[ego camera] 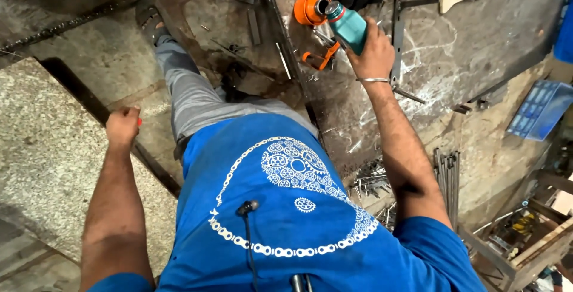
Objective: The recorder applies oil or lubricant to various metal frames and components using a bottle and an oiler.
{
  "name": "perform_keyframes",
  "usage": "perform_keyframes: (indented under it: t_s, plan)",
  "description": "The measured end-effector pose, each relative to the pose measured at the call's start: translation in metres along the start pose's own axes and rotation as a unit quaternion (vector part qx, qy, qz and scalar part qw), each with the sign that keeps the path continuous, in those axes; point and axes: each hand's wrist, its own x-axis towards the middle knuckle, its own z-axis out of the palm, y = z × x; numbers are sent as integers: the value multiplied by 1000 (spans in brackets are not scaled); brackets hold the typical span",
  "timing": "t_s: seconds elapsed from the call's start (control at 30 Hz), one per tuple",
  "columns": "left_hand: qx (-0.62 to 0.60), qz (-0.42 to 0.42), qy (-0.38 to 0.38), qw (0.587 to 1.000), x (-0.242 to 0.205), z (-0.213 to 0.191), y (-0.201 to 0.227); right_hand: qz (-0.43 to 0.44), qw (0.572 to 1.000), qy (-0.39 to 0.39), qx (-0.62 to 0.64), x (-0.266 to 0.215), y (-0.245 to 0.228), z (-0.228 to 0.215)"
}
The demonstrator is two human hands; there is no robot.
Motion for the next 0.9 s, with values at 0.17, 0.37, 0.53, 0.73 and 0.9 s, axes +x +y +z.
perform_keyframes:
  t_s: [0.17, 0.37, 0.53, 0.73, 0.9]
  plan:
    - [-79, -62, -13, 995, -3, 6, -31, 5, 1000, -8, -24, 0, -2, -4]
    - [-78, -56, -38, 995, -6, 15, -16, -6, 999, 7, -31, 2, -4, -10]
    - [-79, -20, -34, 996, -1, 26, 0, -3, 999, -18, -45, 6, -8, -16]
    - [-107, -34, -24, 993, 6, 29, 0, -4, 997, -15, -78, 10, -3, -11]
    - [-84, -30, -31, 995, 6, 25, -10, -21, 996, -5, -85, 12, 0, -11]
